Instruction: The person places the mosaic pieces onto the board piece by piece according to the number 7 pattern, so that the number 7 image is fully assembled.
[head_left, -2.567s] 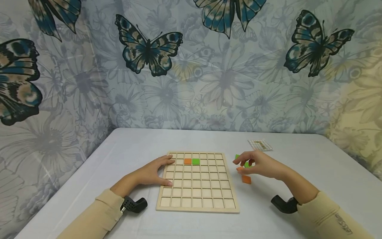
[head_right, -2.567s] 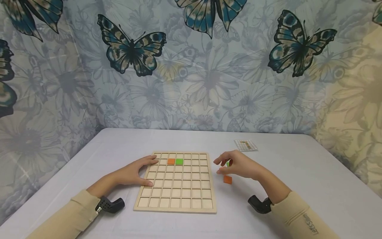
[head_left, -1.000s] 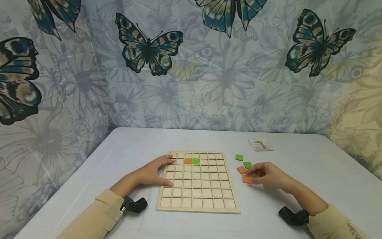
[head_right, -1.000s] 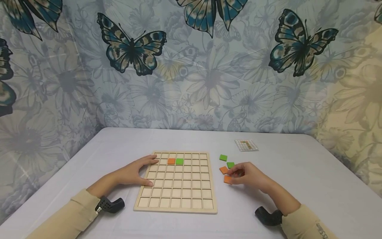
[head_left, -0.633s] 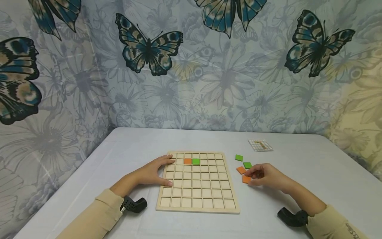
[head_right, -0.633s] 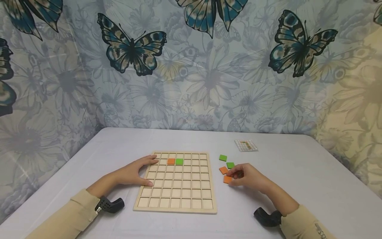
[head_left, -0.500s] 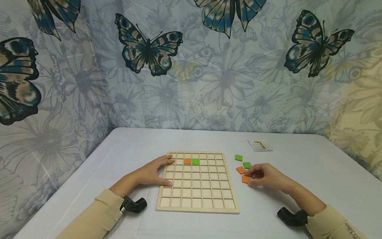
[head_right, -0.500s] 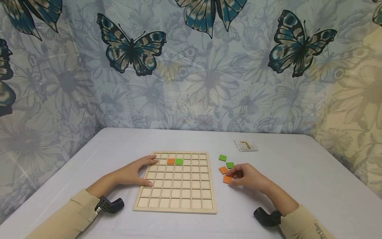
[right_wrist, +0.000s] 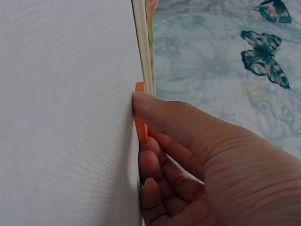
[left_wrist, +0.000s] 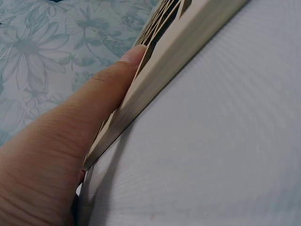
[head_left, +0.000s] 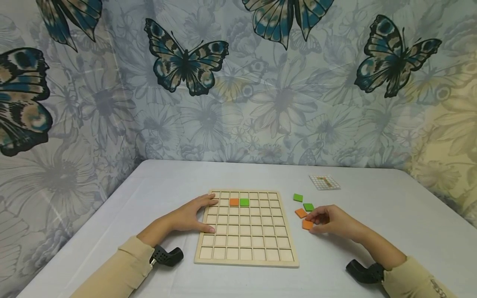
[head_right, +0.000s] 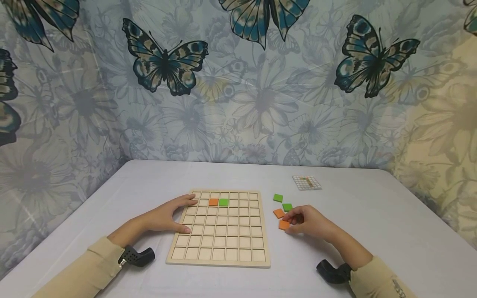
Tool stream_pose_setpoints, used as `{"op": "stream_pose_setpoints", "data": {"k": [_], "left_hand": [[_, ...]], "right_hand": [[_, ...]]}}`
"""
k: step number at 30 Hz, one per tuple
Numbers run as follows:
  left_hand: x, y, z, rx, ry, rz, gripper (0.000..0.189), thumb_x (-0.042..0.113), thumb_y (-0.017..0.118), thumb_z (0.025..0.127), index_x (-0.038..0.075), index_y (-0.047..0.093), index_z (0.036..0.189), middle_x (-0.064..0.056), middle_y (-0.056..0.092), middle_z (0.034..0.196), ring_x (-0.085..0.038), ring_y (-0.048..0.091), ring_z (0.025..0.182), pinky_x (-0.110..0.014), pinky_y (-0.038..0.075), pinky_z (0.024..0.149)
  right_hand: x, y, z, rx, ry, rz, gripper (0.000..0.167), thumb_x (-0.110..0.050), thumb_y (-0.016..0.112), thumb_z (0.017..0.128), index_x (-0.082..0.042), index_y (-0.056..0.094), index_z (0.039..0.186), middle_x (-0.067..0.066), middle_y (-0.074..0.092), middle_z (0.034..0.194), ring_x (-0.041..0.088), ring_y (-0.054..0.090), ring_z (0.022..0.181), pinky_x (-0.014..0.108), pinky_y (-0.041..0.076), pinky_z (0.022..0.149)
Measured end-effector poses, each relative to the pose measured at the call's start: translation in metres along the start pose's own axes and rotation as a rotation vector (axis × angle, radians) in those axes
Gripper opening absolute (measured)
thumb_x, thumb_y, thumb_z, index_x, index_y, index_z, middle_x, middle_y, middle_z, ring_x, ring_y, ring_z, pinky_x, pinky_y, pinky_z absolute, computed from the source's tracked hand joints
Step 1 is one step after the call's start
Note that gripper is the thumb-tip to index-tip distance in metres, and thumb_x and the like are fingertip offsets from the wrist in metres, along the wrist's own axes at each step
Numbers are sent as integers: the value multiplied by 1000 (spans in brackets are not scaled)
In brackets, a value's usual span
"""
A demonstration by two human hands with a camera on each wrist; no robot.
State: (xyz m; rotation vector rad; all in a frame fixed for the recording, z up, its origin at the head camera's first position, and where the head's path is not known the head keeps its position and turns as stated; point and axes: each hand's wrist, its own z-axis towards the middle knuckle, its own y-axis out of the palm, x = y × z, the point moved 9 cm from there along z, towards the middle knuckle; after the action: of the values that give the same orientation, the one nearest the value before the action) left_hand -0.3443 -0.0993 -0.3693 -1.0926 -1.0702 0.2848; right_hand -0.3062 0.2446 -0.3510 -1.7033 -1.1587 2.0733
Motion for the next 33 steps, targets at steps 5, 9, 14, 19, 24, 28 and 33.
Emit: {"op": "stream_pose_setpoints", "data": {"k": [5, 9, 14, 19, 24, 28, 33], "left_hand": [[1, 0, 0, 0, 5, -5, 88, 53, 77, 68, 19, 42, 141, -4, 24, 155, -32, 15, 144, -57, 16, 113], [2, -1, -1, 0, 7, -12, 87, 52, 77, 68, 19, 42, 141, -4, 24, 155, -32, 15, 144, -57, 17, 113], [2, 0, -1, -2, 6, -8, 87, 53, 77, 68, 20, 42, 141, -4, 23, 155, -32, 15, 144, -57, 17, 113], [1, 0, 0, -2, 7, 1, 87, 53, 76, 68, 20, 41, 141, -4, 23, 155, -32, 15, 144, -58, 17, 113], [1, 0, 0, 1, 8, -4, 88, 54, 77, 68, 20, 41, 141, -3, 23, 155, -31, 15, 144, -57, 17, 113], [1, 0, 0, 2, 11, 0, 87, 54, 76, 68, 21, 41, 141, -3, 23, 155, -31, 15, 144, -57, 17, 113], [0, 0, 0, 3, 11, 1, 87, 53, 77, 68, 21, 41, 141, -3, 23, 155, -31, 15, 144, -57, 17, 113]], "right_hand": [[0, 0, 0, -2, 5, 1, 36, -19, 77, 75, 4, 66, 101, 10, 65, 95, 0, 52, 75, 18, 48, 64], [1, 1, 0, -5, 9, -3, 36, -20, 77, 76, 3, 67, 101, 10, 66, 96, -1, 52, 76, 18, 48, 64], [1, 1, -1, -11, 8, 0, 35, -20, 76, 76, 2, 67, 101, 10, 66, 97, -1, 52, 76, 18, 48, 64], [0, 1, -1, -12, 5, -4, 33, -19, 76, 77, 2, 67, 101, 9, 66, 96, -1, 51, 76, 18, 48, 64], [-3, 0, 0, -16, -10, -33, 31, -19, 76, 77, 0, 67, 100, 8, 65, 95, -2, 51, 77, 17, 48, 65], [-8, 0, 0, -30, -30, -47, 30, -18, 75, 77, 1, 67, 98, 8, 65, 95, -2, 52, 77, 17, 48, 67], [-14, -1, 2, -35, -41, -88, 28, -18, 75, 77, 0, 66, 97, 6, 65, 93, -1, 51, 75, 17, 48, 66]]}}
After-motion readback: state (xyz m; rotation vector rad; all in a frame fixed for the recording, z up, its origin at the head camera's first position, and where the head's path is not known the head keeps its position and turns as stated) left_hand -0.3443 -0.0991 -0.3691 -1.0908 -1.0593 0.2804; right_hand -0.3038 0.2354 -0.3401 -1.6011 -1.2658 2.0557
